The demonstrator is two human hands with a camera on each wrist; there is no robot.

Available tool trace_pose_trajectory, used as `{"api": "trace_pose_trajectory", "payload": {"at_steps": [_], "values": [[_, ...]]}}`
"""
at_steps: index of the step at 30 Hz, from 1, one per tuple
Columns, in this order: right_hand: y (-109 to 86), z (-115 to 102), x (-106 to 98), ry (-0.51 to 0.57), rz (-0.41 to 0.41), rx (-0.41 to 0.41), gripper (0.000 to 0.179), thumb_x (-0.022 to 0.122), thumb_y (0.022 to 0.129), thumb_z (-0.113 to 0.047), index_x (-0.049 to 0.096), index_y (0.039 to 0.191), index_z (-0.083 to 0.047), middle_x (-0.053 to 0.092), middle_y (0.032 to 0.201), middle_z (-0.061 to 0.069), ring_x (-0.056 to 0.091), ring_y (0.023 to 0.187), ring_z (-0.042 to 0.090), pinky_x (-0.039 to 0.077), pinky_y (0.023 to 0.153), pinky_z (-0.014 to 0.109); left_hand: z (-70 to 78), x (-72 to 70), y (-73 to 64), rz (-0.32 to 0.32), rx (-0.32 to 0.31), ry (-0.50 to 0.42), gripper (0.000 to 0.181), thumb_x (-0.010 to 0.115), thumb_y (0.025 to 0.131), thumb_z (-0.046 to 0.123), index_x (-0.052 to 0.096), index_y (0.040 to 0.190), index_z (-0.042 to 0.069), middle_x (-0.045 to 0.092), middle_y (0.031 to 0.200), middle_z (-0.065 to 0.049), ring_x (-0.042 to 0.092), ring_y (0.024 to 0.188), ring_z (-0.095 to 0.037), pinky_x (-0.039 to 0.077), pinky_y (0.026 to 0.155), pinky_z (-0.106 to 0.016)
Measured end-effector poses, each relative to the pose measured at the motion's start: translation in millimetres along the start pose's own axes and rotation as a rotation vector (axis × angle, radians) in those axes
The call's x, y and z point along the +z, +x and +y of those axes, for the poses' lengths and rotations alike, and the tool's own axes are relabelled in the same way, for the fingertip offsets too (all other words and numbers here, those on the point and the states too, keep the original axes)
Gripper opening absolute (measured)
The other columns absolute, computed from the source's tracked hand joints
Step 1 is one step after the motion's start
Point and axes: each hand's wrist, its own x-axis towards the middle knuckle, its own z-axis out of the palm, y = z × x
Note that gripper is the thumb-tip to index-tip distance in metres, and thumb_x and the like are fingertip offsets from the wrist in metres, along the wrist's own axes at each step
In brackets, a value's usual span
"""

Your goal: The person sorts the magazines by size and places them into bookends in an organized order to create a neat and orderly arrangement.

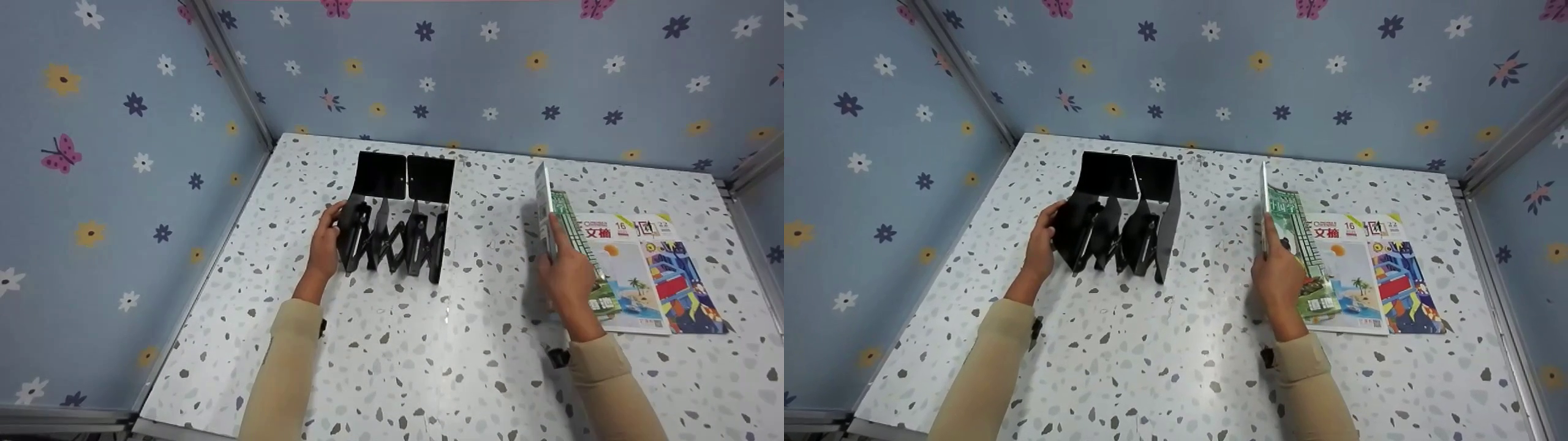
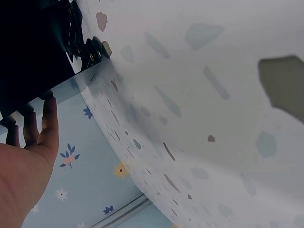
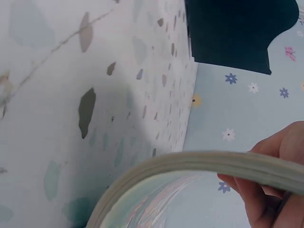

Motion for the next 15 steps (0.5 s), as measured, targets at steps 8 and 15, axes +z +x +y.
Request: {"api": "trace_pose_trajectory", "payload": {"at_steps": [8, 15], "values": [[-0.7, -2.4, -8.1, 0.016, 0.056, 0.005, 0.078, 0.063, 0.086, -0.009, 0.032, 0.149, -0.04, 0.065, 0.074, 0.027, 0.05, 0.049, 0.03, 0.03, 0.046, 0.034, -3.0, -0.6, 0.7, 0.011, -0.004, 0.018, 0.054, 0.025, 0.093, 0.0, 0.04, 0.145, 0.004, 0.044, 0.138, -0.024, 0.049, 0.112, -0.028, 0.039, 0.09, -0.033], [-0.6, -2.9, -14.0, 0.072, 0.133, -0.001, 0.076, 0.063, 0.086, -0.007, 0.034, 0.149, -0.039, 0.069, 0.091, 0.03, 0.054, 0.052, 0.034, 0.031, 0.049, 0.035, -32.2, -1.7, 11.9, 0.028, -0.014, -0.026, 0.057, 0.023, 0.093, 0.001, 0.043, 0.145, 0.014, 0.042, 0.141, -0.027, 0.045, 0.115, -0.038, 0.037, 0.095, -0.047]]}}
